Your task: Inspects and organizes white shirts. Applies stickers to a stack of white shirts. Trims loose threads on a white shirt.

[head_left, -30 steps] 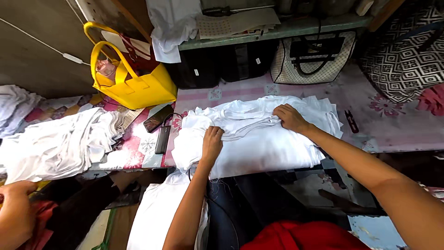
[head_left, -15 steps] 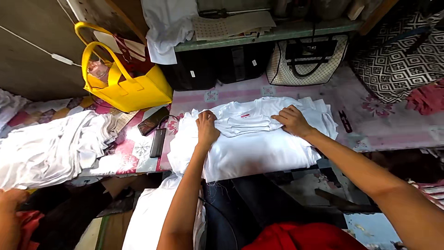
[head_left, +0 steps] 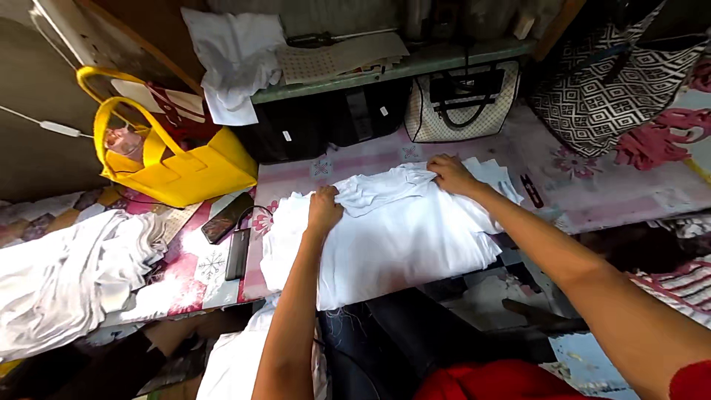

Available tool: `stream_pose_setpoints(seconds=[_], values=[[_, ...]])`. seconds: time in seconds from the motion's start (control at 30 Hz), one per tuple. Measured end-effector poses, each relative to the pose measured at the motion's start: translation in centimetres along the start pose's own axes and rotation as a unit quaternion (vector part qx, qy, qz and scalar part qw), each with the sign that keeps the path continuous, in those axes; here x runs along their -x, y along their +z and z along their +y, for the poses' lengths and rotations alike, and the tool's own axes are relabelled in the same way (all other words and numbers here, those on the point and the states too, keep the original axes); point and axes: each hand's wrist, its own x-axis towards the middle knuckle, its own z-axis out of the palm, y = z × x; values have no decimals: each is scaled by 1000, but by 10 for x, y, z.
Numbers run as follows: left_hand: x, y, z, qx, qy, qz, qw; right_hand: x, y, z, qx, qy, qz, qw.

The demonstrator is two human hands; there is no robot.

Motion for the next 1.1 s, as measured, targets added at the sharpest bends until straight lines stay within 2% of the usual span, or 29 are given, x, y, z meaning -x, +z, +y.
stream_pose_setpoints(seconds=[0.2,0.3,0.47,0.57,0.67,0.8,0.9,0.93,1.0,1.1], values=[[13,4,7,8,-36,10,999,-5,6,-10,10,29,-20,999],[13,-10,19,18,-47,-7,999,-14,10,-8,-7,43,-33,999],[12,-40,41,96,99,79,987,-11,4,-10,-50,48,-16,997],[-8,-28,27,98,87,18,991,5,-4,-18,-28,7,53,998],[-16,-12,15,58,64,-25,996,14,-7,-20,12,18,45,999],[-6,-11,7,69,147,72,984,13,-19,-16,19,52,30,998],[10,-30,9,29,99,95,990,8,-26,-22,12,48,98,994],[12,-34,6,0,67,66,996,6,-21,-18,-8,72,102,992],[12,-39,-7,-57,15,-40,997,8,-7,2,-76,138,62,986],[7,-53,-33,-52,35,-112,992,11,-17,26,-205,151,32,966]])
